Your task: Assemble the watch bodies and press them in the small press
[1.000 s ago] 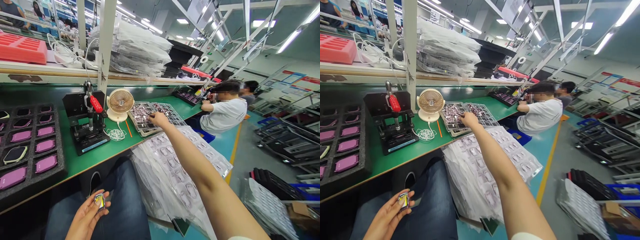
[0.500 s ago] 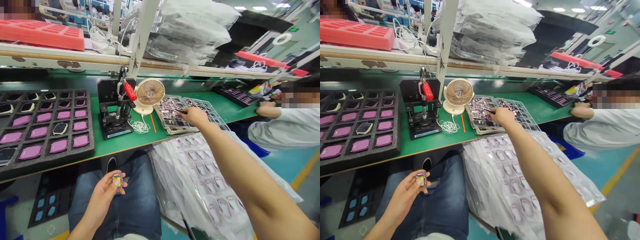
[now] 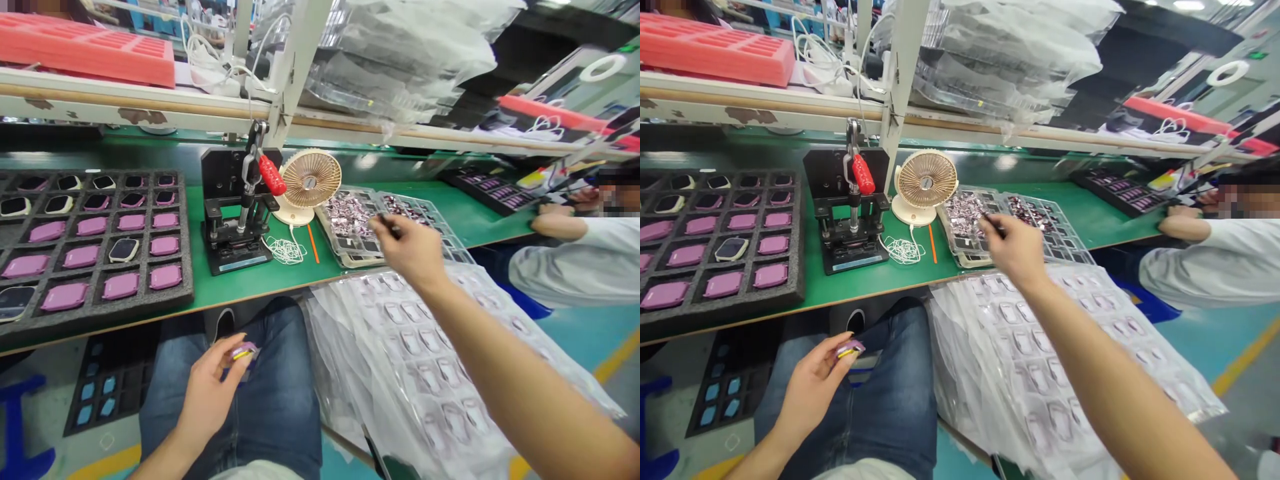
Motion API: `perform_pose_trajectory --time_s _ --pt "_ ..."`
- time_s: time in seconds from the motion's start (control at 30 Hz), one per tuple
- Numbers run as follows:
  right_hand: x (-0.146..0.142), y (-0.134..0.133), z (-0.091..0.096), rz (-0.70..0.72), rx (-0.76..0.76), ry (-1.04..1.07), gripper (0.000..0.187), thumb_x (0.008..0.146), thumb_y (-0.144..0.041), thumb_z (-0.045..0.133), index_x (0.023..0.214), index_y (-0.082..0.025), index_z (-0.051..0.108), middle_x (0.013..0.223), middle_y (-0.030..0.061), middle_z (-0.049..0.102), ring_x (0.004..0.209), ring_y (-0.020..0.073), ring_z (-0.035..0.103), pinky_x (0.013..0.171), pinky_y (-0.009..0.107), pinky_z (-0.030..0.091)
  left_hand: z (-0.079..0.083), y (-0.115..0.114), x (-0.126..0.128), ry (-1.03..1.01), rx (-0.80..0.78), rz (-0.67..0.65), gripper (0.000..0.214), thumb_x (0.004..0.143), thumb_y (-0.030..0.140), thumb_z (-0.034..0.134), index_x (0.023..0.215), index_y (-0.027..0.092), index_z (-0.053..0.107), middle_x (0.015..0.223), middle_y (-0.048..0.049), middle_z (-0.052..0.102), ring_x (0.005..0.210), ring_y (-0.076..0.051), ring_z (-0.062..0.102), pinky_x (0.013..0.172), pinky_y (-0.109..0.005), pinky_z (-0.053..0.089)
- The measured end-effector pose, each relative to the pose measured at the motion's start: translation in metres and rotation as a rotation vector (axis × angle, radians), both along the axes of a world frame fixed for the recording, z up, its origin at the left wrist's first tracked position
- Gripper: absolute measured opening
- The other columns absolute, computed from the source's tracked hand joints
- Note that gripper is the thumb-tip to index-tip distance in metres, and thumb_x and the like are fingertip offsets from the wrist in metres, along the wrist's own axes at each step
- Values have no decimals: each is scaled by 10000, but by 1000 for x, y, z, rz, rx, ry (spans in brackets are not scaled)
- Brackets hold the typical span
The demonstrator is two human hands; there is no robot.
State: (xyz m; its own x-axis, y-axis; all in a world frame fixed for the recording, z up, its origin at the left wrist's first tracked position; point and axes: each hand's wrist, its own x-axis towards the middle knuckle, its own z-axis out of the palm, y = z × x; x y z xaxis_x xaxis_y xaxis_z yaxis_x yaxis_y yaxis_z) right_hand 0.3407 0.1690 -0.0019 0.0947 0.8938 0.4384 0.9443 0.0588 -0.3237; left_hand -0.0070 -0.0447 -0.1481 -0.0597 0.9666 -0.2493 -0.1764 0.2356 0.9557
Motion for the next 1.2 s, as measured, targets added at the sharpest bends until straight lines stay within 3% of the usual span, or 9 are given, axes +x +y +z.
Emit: perform_pose_trajectory --time_s 0.07,0.17,0.27,0.53,0.7,0.83,1.0,1.2 --pt "-45 -49 -10 340 -142 186 241 975 -421 639 1046 -253 798 1032 76 812 944 270 752 857 358 562 -1 -1 2 170 82 1 380 881 364 801 1239 251 748 1134 -87 813 1038 -260 754 938 -363 571" --pt "-105 -117 -31 744 -421 382 178 1009 -329 613 1026 -292 786 1000 43 796 927 224 744 852 333 578 3 -3 5 343 189 -16 293 877 335 798 1160 269 761 1070 -62 829 932 -246 769 863 -343 580" --pt "-137 -152 -48 904 -483 515 202 1028 -260 589 1096 -264 780 1052 72 764 940 199 726 835 309 577 10 -5 5 437 281 -39 218 885 303 780 1100 272 773 1039 -56 828 856 -236 762 796 -331 583" --pt "-143 -157 -60 869 -477 579 156 997 -211 628 1043 -235 775 1007 74 749 913 195 708 806 303 551 17 -7 4 603 519 -18 184 946 184 699 1112 257 728 971 -37 794 785 -188 721 756 -295 579" --pt "-150 -164 -62 617 -627 671 124 981 -297 666 991 -243 777 939 35 765 874 210 711 805 316 536 13 -4 7 691 732 23 290 924 32 658 1121 239 704 1072 -79 787 1013 -232 743 961 -386 572" --pt "-157 -166 -66 491 -781 857 215 960 -421 681 976 -248 807 958 20 797 923 236 724 870 334 540 2 -2 10 769 784 51 350 898 -7 664 1140 240 715 1094 -94 779 1023 -240 743 961 -404 587" --pt "-162 -165 -70 316 -939 1048 312 787 -526 816 795 -216 790 826 18 783 833 228 713 848 337 548 -7 -1 11 808 814 72 396 876 -26 682 1168 236 732 1087 -114 768 1017 -259 735 934 -415 603" --pt "-164 -166 -71 229 -985 1106 311 737 -514 858 731 -213 777 724 -11 725 758 188 664 828 314 534 -10 -2 8 846 841 70 397 864 -48 683 1152 222 725 1097 -123 763 1024 -263 724 944 -434 596"
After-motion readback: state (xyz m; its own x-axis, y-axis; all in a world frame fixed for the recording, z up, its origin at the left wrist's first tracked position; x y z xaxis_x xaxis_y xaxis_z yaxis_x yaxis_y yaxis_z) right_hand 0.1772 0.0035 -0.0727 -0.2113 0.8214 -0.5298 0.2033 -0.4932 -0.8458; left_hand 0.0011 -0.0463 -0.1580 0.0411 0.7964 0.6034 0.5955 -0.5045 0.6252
